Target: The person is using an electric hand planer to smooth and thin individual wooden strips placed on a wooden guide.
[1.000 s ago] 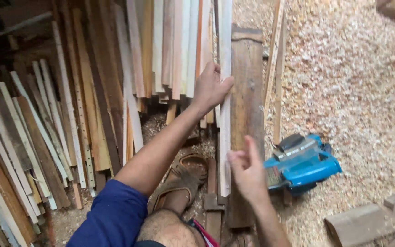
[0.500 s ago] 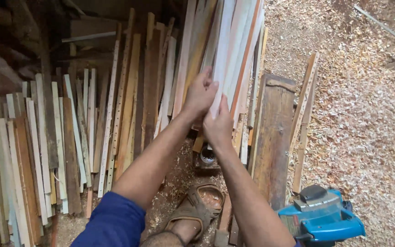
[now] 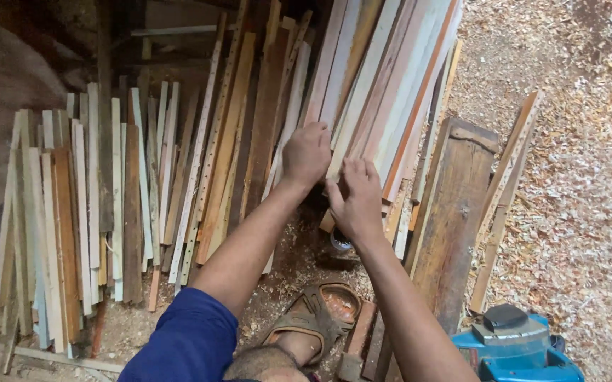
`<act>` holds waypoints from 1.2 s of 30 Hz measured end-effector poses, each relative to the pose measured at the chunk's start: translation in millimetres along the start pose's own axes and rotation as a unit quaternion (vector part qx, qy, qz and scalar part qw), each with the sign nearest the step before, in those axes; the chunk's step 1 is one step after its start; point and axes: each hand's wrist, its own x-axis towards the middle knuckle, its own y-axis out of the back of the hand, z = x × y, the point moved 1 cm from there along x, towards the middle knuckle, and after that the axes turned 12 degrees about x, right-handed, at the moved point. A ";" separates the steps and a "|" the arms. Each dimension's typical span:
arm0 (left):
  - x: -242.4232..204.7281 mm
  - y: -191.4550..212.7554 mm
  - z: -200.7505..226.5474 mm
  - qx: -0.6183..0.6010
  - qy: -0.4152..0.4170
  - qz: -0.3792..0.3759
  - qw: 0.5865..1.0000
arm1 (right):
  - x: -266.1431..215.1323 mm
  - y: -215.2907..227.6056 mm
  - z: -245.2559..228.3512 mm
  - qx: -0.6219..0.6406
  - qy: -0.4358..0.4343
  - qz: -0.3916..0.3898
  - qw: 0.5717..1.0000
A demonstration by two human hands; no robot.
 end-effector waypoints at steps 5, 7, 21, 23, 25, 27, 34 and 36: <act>-50.0 -18.2 -59.1 0.192 0.119 -0.149 0.963 | -59.8 16.0 -10.5 0.097 -0.128 0.052 0.986; -71.0 -46.9 -79.2 0.270 0.142 -0.190 0.933 | -79.1 21.1 -21.4 0.091 -0.157 0.071 0.981; -81.4 -52.0 -60.4 0.386 0.111 0.033 0.915 | -149.9 -35.8 -48.5 0.179 -0.278 0.003 0.944; -71.8 -42.5 -58.3 0.375 0.129 0.040 0.917 | -148.9 -35.1 -59.0 0.191 -0.299 -0.004 0.935; -61.3 -48.8 -63.6 0.361 0.146 0.050 0.920 | -150.5 -37.6 -57.7 0.202 -0.318 -0.008 0.926; -54.4 -71.3 -77.3 0.281 0.157 0.046 0.946 | -158.3 -44.1 -46.9 0.200 -0.337 -0.021 0.920; -38.3 -62.1 -75.3 0.285 0.174 0.066 0.940 | -129.9 -48.7 -48.3 0.229 -0.391 -0.016 0.891; -36.7 -63.4 -86.6 0.198 0.228 -0.099 0.948 | -121.3 -59.5 -44.0 0.228 -0.403 -0.048 0.885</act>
